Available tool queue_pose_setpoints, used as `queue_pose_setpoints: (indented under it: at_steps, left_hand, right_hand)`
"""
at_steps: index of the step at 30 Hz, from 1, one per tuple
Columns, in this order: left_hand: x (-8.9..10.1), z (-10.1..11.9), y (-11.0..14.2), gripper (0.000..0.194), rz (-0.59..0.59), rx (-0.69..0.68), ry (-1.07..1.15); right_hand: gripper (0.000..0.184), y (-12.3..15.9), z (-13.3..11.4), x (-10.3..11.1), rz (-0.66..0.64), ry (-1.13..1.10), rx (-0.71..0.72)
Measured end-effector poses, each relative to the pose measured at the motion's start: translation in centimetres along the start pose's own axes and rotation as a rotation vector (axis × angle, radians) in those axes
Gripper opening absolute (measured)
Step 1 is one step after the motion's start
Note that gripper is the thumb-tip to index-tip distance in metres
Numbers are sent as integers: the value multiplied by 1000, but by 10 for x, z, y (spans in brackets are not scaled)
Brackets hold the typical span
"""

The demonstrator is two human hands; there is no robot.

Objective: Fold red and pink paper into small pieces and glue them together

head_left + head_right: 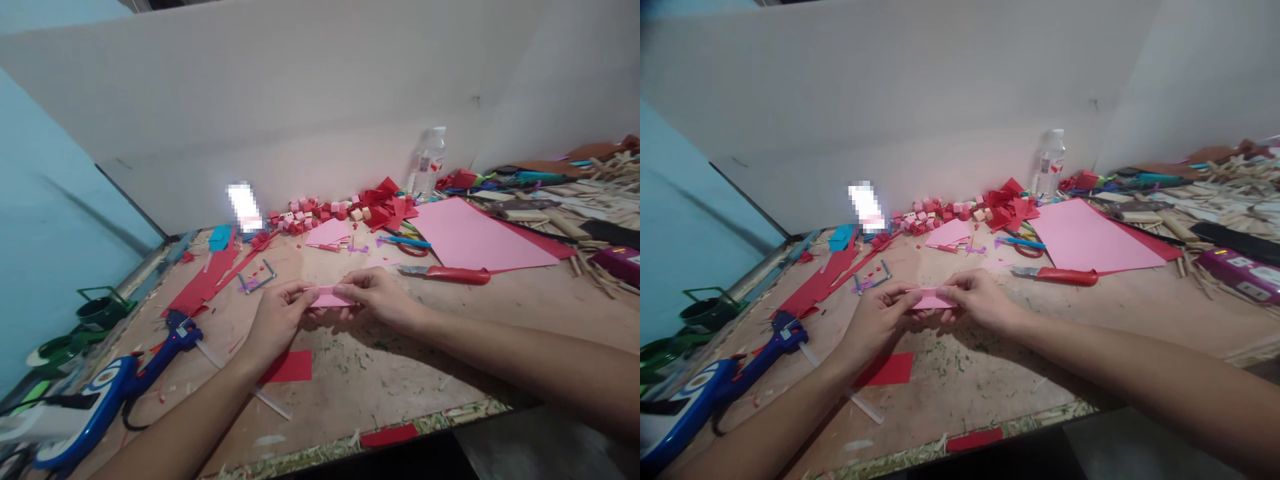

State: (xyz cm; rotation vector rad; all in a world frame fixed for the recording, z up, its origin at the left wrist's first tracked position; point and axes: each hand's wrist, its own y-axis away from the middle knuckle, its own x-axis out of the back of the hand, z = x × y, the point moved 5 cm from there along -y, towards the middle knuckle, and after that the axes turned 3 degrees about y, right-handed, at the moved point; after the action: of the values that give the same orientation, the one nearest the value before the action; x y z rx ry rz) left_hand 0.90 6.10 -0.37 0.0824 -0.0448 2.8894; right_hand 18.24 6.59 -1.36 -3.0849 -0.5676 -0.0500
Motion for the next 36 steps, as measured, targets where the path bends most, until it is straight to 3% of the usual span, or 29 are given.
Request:
queue_pose_setpoints:
  at_steps: [6, 12, 15, 18, 21, 27, 36]
  left_hand:
    - [-1, 9, -1, 26, 23, -56, -47]
    - [-1, 6, 1, 30, 3, -130, -170]
    - [1, 21, 8, 21, 19, -385, -406]
    - [-4, 38, 18, 26, -57, -712, -630]
    - [-5, 44, 22, 10, -98, -845, -726]
    - [-5, 43, 20, 11, -79, -798, -670]
    - [0, 38, 14, 18, 35, -468, -564]
  right_hand:
    - [33, 1, -7, 2, 3, 5, 34]
    - [35, 3, 2, -6, -49, -141, -67]
    - [37, 2, 2, -6, -65, -131, -47]
    - [37, 1, -1, -4, -72, -120, -20]
    - [36, 1, -5, -1, -66, -110, -5]
    - [30, 4, -10, -1, -26, 23, 16]
    - [37, 7, -11, -6, -61, 106, 112]
